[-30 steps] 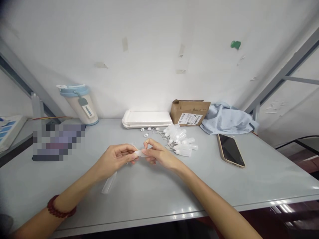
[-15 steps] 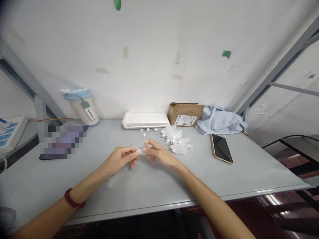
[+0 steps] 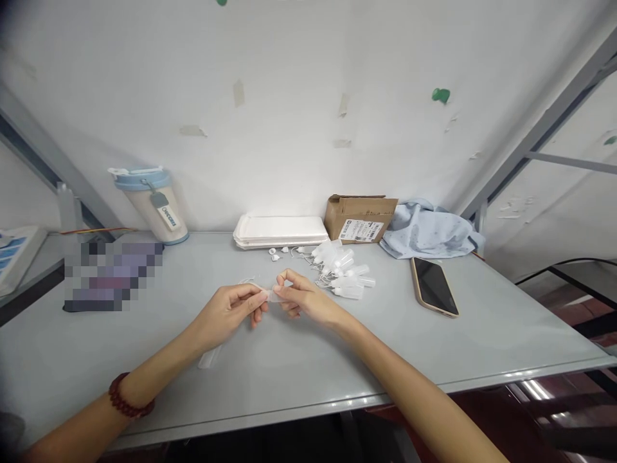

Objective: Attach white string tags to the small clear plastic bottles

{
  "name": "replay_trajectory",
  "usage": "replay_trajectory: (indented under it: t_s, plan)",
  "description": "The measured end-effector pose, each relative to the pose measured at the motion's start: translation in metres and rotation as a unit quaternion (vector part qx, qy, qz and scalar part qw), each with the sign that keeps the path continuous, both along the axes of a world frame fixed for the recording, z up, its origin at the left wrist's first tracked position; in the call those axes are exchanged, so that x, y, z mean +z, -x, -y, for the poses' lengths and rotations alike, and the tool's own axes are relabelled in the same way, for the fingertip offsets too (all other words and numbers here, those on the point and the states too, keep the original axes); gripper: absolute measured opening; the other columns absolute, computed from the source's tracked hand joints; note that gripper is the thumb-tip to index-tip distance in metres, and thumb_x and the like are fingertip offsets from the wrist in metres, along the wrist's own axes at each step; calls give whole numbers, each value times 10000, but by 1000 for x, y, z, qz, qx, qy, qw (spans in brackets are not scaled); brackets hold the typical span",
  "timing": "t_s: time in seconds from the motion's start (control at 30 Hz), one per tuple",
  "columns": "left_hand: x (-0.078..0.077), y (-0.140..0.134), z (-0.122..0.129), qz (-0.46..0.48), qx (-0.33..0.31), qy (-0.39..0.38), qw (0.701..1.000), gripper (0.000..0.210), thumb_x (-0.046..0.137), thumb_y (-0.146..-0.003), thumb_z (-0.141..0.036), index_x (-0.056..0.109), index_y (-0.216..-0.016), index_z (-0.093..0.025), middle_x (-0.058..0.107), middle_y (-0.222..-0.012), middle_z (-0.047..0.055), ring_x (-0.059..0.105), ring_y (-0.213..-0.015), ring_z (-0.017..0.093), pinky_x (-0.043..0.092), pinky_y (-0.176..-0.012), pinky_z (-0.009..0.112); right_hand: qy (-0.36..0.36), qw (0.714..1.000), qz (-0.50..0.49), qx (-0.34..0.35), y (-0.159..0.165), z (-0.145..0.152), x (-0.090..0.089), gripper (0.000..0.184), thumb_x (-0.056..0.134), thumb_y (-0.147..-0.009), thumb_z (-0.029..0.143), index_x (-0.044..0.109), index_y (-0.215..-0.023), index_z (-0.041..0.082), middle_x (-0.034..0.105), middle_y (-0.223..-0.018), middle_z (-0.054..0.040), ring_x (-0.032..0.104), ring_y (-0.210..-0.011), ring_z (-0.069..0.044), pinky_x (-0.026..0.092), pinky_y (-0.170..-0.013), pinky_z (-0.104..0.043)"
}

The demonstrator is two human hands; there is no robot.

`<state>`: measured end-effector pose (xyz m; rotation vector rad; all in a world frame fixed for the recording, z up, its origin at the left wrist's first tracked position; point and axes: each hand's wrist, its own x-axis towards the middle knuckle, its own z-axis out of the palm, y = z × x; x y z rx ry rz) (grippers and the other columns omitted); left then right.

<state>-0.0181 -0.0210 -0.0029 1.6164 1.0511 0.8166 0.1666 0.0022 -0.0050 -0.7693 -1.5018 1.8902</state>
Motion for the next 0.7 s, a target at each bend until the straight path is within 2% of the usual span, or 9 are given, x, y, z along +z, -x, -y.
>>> replay_trajectory:
  t_s: [0.1, 0.2, 0.27, 0.4, 0.5, 0.6, 0.7]
  plan:
    - [2, -1, 2, 0, 19, -22, 1000, 240, 521, -812, -390, 607, -828, -167, 588, -690, 4, 550, -599, 125, 454, -604, 251, 5, 1000, -11, -2, 1, 0, 0, 281, 556, -819, 399, 342, -772, 224, 224, -556, 98, 180, -471, -60, 172, -468, -208]
    - [4, -2, 3, 15, 23, -14, 1000, 231, 522, -814, -379, 598, -877, -170, 589, -724, 5, 559, -624, 127, 464, -634, 258, 2, 1000, -7, 1, 1, 0, 1, 272, 528, -841, 405, 336, -774, 224, 215, -552, 97, 171, -475, -64, 173, -465, -206]
    - [5, -2, 2, 14, 20, 8, 1000, 261, 487, -835, -405, 591, -834, -167, 590, -729, 10, 560, -615, 125, 462, -621, 259, -7, 1000, 0, 4, 2, 1, 3, 274, 512, -849, 422, 336, -779, 224, 228, -556, 95, 180, -478, -65, 182, -468, -205]
    - [5, 0, 2, -6, 15, 34, 999, 371, 433, -858, -460, 540, -662, -163, 536, -606, -10, 525, -544, 110, 437, -554, 239, -24, 999, 17, 14, 4, 4, 6, 281, 487, -857, 442, 326, -781, 225, 231, -575, 91, 205, -486, -68, 198, -476, -204]
    - [3, 0, 4, 0, 35, 44, 998, 381, 455, -841, -477, 498, -622, -169, 491, -566, -29, 495, -511, 100, 416, -500, 218, -107, 990, 84, -29, 6, 7, 7, 265, 478, -863, 438, 342, -798, 219, 297, -595, 80, 256, -512, -74, 224, -492, -212]
    - [2, 0, 4, 11, 64, 58, 996, 397, 463, -828, -501, 484, -610, -169, 472, -564, -36, 473, -496, 93, 411, -470, 207, -233, 951, 180, -96, 8, 9, 7, 223, 498, -858, 405, 399, -845, 207, 406, -675, 50, 323, -558, -81, 259, -515, -218]
    - [0, 1, 3, -1, 73, 85, 994, 429, 438, -829, -528, 493, -607, -165, 463, -553, -35, 450, -473, 91, 389, -430, 202, -299, 917, 235, -122, 9, 11, 7, 176, 439, -891, 372, 444, -896, 197, 450, -692, 32, 367, -569, -90, 284, -520, -223]
